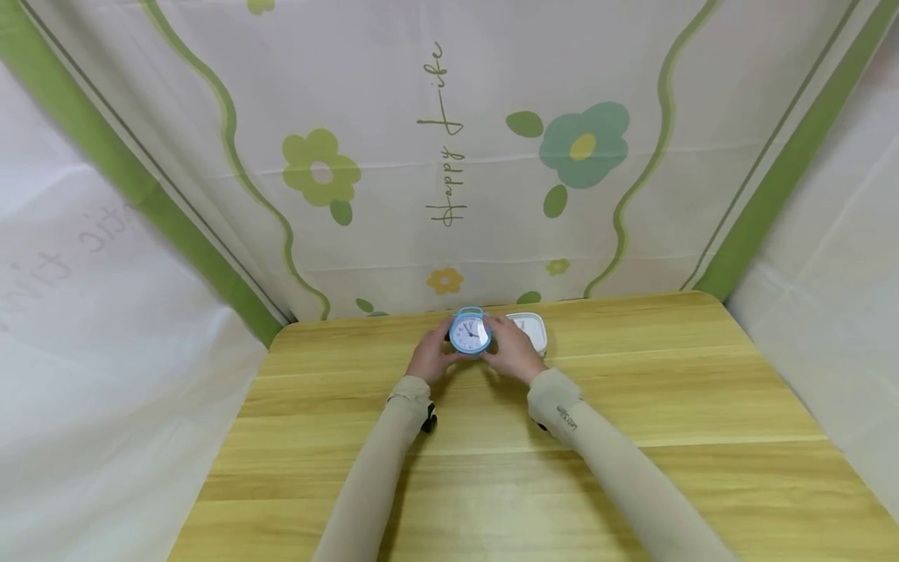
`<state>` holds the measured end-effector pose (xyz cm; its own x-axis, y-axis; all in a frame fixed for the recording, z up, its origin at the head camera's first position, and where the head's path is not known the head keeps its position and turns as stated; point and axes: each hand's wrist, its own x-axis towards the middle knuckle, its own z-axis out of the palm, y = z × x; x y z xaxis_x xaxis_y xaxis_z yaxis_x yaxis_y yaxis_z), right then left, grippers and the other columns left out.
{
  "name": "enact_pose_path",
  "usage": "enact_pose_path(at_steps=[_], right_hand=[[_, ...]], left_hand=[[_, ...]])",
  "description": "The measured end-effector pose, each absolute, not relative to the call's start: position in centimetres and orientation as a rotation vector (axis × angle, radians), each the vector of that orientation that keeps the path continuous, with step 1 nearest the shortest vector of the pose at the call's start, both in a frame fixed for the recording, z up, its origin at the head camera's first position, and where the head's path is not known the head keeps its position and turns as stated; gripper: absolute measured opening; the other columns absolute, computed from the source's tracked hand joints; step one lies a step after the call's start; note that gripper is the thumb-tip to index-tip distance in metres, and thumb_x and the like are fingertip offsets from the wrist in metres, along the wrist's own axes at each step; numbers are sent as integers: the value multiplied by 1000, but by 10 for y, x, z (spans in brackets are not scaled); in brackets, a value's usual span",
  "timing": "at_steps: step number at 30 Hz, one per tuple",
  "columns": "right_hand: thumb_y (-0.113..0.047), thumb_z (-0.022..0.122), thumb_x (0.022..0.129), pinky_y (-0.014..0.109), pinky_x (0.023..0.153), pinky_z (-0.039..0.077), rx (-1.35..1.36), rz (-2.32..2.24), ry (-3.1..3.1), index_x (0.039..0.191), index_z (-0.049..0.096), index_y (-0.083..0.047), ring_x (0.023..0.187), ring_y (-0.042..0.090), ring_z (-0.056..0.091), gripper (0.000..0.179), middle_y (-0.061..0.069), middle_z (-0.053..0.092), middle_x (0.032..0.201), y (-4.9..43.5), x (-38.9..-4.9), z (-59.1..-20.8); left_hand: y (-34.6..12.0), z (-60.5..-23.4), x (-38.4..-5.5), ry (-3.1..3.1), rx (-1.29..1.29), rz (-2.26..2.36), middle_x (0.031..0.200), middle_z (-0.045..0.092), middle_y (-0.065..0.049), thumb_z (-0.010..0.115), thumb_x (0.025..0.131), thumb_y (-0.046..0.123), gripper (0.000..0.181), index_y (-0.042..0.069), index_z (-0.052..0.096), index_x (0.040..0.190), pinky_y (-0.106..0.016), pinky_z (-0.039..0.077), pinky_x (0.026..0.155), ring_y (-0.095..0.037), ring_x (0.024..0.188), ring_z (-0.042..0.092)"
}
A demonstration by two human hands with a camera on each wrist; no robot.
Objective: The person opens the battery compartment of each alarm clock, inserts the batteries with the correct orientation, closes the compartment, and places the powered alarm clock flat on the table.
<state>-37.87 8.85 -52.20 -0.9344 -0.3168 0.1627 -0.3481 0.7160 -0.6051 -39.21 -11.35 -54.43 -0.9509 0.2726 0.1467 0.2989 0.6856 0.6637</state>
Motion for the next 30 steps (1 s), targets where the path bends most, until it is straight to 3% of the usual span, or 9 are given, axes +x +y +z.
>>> enact_pose_path(at_steps=[4, 11, 18, 26, 30], right_hand=[[-15, 83, 87, 59, 125, 32, 550, 964, -2893, 153, 44, 4, 141, 44, 47, 79, 24, 51, 149, 87, -379, -525], [-20, 84, 87, 56, 123, 36, 575, 857, -2891, 153, 44, 5, 141, 42, 45, 81, 23, 50, 152, 86, -381, -532], [-22, 84, 87, 55, 126, 31, 596, 801, -2877, 151, 46, 5, 143, 42, 43, 79, 24, 51, 151, 86, -381, -533], [-28, 81, 90, 65, 129, 15, 563, 672, -2931, 153, 48, 0, 148, 40, 39, 76, 19, 51, 153, 85, -381, -535], [-28, 80, 90, 65, 129, 13, 549, 645, -2958, 153, 47, -1, 150, 39, 37, 77, 18, 50, 154, 83, -383, -535]], left_hand=[[-112, -545, -395, -2888, -481, -1104, 134, 66, -14, 86, 85, 21, 83, 14, 43, 156, -51, 49, 112, -32, 122, 61], [-110, -545, -396, -2911, -483, -1122, 141, 64, -16, 84, 87, 15, 81, 10, 43, 156, -46, 51, 113, -32, 126, 63], [-112, -549, -399, -2904, -497, -1228, 149, 58, -14, 83, 87, 13, 79, 10, 44, 156, -44, 47, 118, -30, 137, 57], [-112, -552, -401, -2932, -457, -1229, 151, 57, -15, 85, 86, 19, 82, 9, 44, 156, -47, 44, 120, -32, 140, 53], [-112, -552, -403, -2958, -430, -1198, 151, 57, -14, 85, 86, 21, 83, 9, 43, 156, -48, 43, 121, -32, 140, 53]])
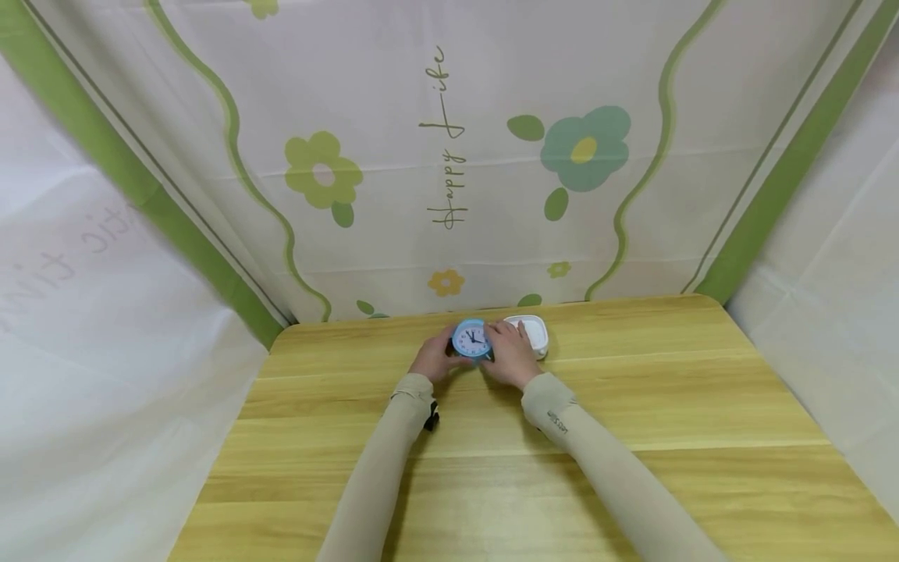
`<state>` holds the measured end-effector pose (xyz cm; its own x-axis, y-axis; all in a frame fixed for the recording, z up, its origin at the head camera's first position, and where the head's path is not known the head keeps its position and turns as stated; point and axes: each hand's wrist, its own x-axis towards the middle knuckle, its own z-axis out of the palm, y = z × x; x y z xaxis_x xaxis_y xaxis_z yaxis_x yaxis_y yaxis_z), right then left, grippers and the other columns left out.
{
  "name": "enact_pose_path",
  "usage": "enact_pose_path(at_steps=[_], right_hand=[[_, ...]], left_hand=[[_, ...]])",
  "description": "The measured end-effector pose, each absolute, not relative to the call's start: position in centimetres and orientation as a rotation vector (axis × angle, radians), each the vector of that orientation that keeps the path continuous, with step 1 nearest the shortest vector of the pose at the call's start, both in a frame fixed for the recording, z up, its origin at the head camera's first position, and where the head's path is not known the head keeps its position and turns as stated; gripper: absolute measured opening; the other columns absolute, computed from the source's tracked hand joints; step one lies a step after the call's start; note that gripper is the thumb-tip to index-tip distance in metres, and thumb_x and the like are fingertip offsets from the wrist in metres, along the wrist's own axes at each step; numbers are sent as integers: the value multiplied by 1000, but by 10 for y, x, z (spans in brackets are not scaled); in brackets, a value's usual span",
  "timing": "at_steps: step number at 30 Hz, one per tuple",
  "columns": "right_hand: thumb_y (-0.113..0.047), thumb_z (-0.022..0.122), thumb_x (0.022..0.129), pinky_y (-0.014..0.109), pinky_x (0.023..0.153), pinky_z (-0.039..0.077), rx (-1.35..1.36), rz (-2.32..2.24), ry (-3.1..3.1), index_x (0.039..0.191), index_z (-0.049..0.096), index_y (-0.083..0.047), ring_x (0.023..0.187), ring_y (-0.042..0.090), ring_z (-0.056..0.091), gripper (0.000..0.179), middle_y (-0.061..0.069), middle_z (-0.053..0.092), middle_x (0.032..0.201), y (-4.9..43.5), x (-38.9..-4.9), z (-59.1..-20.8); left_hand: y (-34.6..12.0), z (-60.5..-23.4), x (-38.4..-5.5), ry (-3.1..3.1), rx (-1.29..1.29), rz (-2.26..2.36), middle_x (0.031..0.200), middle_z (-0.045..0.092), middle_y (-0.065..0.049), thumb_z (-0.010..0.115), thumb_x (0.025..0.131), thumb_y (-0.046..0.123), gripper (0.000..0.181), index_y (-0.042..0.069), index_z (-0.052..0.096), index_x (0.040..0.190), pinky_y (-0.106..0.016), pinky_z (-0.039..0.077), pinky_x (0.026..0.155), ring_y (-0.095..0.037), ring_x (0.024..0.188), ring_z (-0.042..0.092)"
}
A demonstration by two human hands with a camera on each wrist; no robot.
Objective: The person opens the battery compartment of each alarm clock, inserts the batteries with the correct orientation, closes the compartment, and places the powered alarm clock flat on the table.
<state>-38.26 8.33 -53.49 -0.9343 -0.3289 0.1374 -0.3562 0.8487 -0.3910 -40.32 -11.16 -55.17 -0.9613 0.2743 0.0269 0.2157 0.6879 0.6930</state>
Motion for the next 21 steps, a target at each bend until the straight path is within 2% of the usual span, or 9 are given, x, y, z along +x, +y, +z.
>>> enact_pose_path(at_steps=[21], right_hand=[[-27, 80, 90, 64, 130, 7, 522, 570, -3009, 154, 46, -2, 155, 37, 30, 76, 16, 47, 158, 80, -384, -535]], left_hand=[[-109, -547, -401, 2822, 345, 1018, 153, 55, -14, 81, 90, 27, 83, 9, 39, 159, -47, 42, 121, -31, 141, 52]])
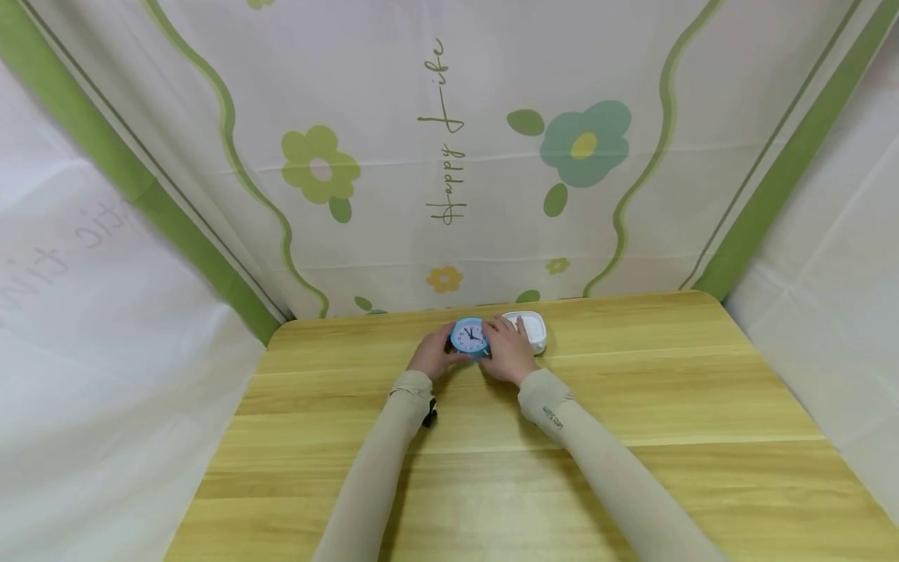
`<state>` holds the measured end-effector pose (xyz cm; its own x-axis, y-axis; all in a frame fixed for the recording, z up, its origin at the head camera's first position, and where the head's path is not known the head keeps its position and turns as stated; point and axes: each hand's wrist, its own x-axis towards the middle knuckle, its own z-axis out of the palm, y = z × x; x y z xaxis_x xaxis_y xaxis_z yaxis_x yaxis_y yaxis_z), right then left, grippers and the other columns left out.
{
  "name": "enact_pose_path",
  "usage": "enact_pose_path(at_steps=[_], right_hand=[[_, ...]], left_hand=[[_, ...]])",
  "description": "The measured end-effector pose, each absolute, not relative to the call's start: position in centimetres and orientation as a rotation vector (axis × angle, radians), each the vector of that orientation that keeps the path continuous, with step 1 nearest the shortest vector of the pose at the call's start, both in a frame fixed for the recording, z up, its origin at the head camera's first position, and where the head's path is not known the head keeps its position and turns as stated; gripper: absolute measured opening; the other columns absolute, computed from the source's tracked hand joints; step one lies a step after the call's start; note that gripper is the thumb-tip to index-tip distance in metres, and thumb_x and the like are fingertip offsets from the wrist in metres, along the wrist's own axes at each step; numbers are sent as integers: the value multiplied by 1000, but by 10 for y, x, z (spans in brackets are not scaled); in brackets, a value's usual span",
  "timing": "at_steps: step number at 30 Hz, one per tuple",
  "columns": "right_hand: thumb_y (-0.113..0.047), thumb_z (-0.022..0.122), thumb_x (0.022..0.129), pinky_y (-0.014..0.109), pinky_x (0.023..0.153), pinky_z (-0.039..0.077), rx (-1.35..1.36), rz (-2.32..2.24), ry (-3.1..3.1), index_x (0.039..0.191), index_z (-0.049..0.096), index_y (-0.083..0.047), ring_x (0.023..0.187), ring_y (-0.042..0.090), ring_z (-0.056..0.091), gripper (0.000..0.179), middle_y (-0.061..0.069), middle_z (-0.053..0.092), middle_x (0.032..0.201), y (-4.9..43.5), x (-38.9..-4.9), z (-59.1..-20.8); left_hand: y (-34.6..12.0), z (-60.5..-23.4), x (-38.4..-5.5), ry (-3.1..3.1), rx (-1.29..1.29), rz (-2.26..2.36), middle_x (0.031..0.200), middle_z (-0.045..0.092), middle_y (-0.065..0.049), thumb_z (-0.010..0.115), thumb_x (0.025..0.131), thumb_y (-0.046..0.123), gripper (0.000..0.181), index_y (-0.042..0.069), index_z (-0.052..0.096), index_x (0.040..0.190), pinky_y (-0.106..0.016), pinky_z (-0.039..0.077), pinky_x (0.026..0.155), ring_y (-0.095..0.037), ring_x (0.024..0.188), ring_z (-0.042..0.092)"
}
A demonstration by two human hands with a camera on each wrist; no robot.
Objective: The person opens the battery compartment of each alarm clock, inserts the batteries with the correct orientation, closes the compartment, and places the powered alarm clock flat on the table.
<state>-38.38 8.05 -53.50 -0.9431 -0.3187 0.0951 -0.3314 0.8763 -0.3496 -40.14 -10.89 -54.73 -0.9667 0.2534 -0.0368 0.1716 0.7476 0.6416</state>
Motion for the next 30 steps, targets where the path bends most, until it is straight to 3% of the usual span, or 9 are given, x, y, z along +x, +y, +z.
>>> enact_pose_path(at_steps=[11, 21, 25, 30], right_hand=[[-30, 79, 91, 64, 130, 6, 552, 517, -3009, 155, 46, -3, 155, 36, 30, 77, 16, 49, 157, 78, -383, -538], [-37, 81, 89, 66, 129, 13, 577, 475, -2944, 151, 52, -5, 153, 40, 32, 75, 17, 54, 151, 90, -383, -538], [-46, 79, 90, 66, 128, 17, 600, 463, -2865, 151, 52, -9, 151, 41, 35, 76, 17, 52, 153, 99, -382, -531], [-51, 72, 94, 63, 130, 11, 589, 471, -2774, 159, 41, -18, 155, 38, 28, 80, 13, 38, 165, 122, -379, -515]], left_hand=[[-111, -548, -396, 2841, 355, 992, 154, 54, -15, 79, 92, 28, 82, 8, 38, 160, -48, 41, 122, -34, 141, 51], [-112, -550, -396, 2847, 329, 920, 159, 47, -16, 80, 89, 49, 101, 12, 25, 166, -56, 40, 121, -41, 145, 44], [-121, -538, -389, 3007, 452, 795, 157, 51, -12, 74, 93, 52, 90, 18, 31, 164, -60, 41, 119, -43, 143, 47], [-141, -515, -375, 3213, 625, 576, 162, 45, -8, 66, 98, 53, 77, 26, 35, 163, -60, 37, 122, -38, 145, 45]])
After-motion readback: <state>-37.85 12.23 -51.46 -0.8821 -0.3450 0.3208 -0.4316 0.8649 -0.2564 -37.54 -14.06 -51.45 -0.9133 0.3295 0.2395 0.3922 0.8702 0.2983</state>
